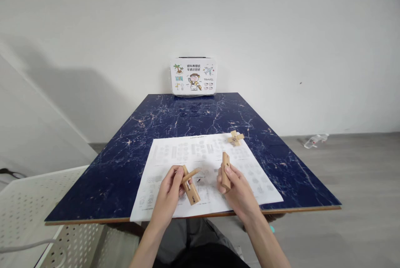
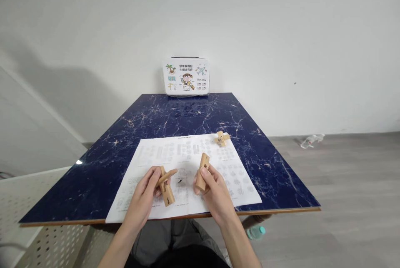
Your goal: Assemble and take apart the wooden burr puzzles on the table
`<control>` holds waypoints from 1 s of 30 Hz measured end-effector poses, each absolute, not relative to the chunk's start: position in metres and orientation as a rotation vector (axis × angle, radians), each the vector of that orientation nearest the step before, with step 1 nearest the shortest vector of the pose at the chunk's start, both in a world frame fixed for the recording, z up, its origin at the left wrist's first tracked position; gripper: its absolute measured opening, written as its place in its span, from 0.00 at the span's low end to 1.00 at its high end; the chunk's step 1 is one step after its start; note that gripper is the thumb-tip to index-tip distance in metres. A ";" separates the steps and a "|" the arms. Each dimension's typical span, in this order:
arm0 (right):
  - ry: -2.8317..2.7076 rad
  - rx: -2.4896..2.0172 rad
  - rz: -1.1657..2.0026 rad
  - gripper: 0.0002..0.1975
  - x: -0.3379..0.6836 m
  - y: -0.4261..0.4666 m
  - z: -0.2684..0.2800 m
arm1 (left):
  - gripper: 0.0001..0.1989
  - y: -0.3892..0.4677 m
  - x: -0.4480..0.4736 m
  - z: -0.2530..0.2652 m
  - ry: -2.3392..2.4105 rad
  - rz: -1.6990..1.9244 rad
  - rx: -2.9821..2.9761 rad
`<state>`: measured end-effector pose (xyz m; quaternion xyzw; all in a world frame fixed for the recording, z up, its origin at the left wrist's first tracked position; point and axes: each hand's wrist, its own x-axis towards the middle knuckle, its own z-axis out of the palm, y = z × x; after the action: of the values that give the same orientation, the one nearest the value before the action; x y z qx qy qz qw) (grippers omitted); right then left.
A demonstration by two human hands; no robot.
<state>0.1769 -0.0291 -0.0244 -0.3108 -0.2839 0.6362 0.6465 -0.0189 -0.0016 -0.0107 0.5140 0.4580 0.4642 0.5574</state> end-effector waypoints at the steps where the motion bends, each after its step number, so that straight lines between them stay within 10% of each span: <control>1: -0.655 -0.703 1.454 0.15 0.177 -0.030 -0.024 | 0.22 -0.002 -0.019 -0.010 1.081 1.095 1.213; 30: -1.099 -0.775 1.473 0.14 0.170 -0.036 -0.021 | 0.23 -0.007 -0.018 0.004 1.041 0.969 1.370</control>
<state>0.1704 -0.0355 -0.0214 -0.3264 -0.4628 0.6205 0.5425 -0.0176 -0.0074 0.0035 0.5790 0.4398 0.4097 0.5508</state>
